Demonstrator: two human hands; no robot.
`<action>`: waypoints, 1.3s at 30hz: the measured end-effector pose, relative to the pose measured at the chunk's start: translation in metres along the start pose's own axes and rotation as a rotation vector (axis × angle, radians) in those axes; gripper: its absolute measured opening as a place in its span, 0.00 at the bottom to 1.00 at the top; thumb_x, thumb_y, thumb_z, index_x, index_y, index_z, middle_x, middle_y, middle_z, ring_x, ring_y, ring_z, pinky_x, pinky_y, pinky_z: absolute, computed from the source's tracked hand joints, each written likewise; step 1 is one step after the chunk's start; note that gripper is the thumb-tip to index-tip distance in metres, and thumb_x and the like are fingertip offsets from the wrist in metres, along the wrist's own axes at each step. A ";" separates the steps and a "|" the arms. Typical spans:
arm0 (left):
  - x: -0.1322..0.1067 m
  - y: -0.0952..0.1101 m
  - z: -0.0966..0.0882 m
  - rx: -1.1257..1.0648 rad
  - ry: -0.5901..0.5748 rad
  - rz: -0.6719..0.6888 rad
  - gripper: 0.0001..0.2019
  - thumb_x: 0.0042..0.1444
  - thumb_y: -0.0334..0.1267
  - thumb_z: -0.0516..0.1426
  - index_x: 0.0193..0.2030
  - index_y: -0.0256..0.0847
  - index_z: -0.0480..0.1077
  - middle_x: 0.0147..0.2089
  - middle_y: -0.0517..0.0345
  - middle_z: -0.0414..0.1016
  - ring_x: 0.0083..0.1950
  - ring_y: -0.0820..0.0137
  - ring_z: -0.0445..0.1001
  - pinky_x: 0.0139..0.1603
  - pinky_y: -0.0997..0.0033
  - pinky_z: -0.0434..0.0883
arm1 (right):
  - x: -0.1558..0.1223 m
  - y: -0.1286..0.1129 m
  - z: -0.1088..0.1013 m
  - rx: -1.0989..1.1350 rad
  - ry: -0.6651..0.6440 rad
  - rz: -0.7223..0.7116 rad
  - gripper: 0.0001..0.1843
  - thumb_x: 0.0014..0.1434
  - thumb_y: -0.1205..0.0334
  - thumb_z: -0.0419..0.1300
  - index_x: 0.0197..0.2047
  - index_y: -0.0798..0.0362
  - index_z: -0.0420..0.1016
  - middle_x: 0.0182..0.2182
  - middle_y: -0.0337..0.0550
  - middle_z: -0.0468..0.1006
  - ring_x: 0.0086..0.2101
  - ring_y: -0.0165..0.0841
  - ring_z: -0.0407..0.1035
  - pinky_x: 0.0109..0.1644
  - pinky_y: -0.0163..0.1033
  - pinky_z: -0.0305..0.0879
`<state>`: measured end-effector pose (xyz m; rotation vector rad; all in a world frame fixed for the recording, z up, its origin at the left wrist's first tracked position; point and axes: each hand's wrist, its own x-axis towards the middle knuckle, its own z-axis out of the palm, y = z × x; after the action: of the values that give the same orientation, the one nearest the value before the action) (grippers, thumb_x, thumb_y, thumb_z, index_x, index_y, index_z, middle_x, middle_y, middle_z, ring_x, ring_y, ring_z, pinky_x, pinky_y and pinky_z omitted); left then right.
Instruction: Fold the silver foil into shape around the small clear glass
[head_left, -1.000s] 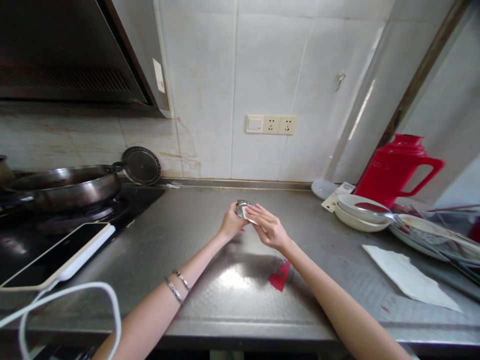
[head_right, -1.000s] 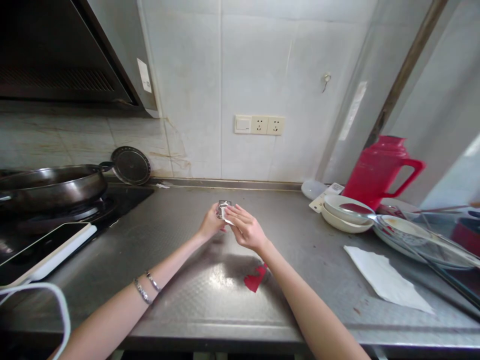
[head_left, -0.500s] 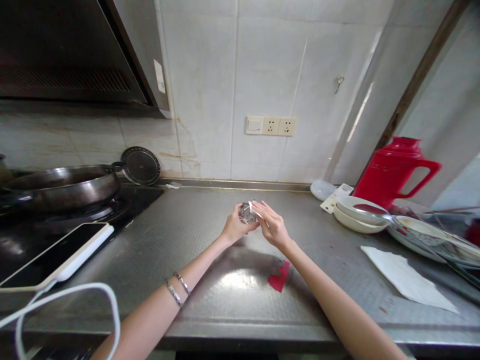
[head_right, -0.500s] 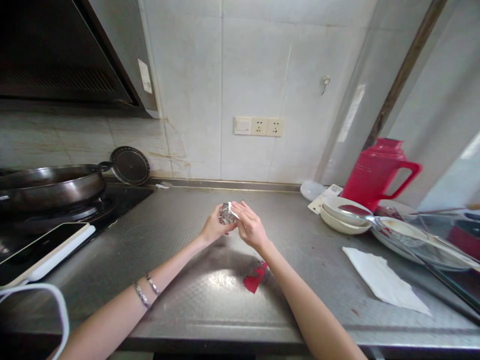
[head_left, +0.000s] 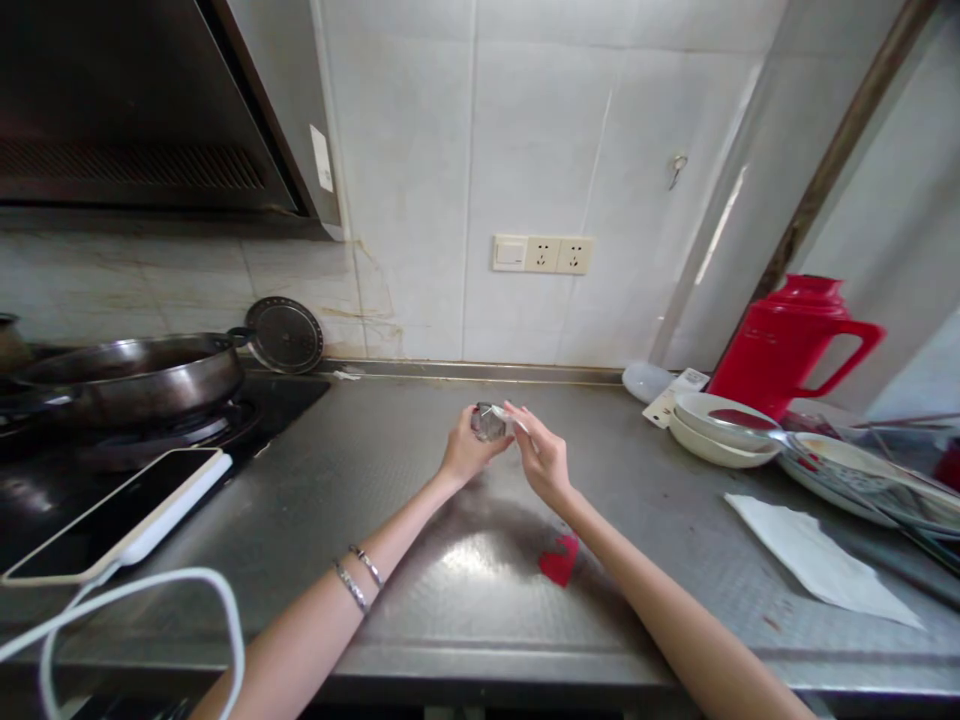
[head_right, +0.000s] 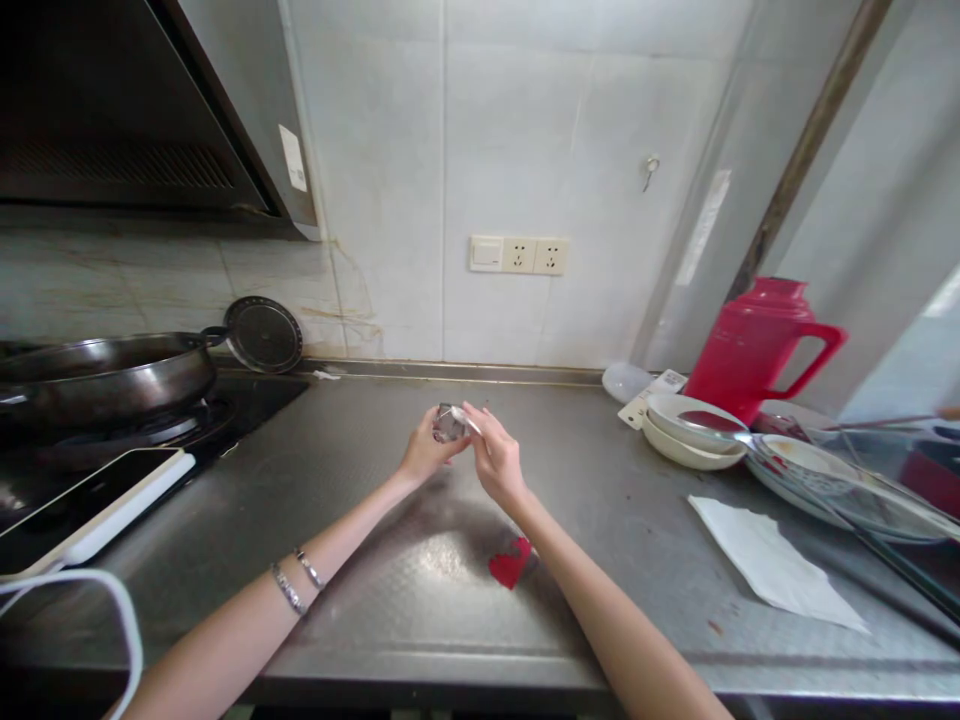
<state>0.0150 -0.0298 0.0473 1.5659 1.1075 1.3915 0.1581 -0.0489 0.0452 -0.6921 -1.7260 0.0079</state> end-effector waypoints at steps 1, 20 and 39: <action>0.000 0.000 0.000 -0.025 0.000 -0.008 0.32 0.37 0.43 0.68 0.50 0.38 0.64 0.35 0.59 0.71 0.27 0.77 0.69 0.17 0.83 0.67 | 0.002 0.002 0.000 0.017 0.052 0.102 0.17 0.66 0.59 0.48 0.54 0.47 0.72 0.51 0.45 0.76 0.52 0.41 0.70 0.59 0.53 0.64; 0.000 0.005 -0.003 -0.269 -0.223 -0.271 0.28 0.38 0.52 0.67 0.43 0.37 0.70 0.25 0.64 0.68 0.20 0.79 0.66 0.20 0.75 0.72 | -0.003 0.033 0.001 0.227 -0.319 0.195 0.45 0.46 0.49 0.69 0.65 0.46 0.58 0.63 0.54 0.61 0.60 0.46 0.59 0.55 0.51 0.67; 0.007 0.000 -0.008 -0.186 -0.616 0.068 0.48 0.33 0.35 0.71 0.62 0.43 0.55 0.56 0.42 0.70 0.48 0.61 0.75 0.36 0.72 0.73 | 0.002 0.024 0.004 0.411 -0.121 0.471 0.35 0.42 0.54 0.71 0.53 0.54 0.70 0.49 0.51 0.76 0.47 0.42 0.73 0.46 0.47 0.74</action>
<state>0.0075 -0.0230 0.0508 1.7343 0.5420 0.9148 0.1650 -0.0266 0.0370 -0.7809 -1.5691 0.7234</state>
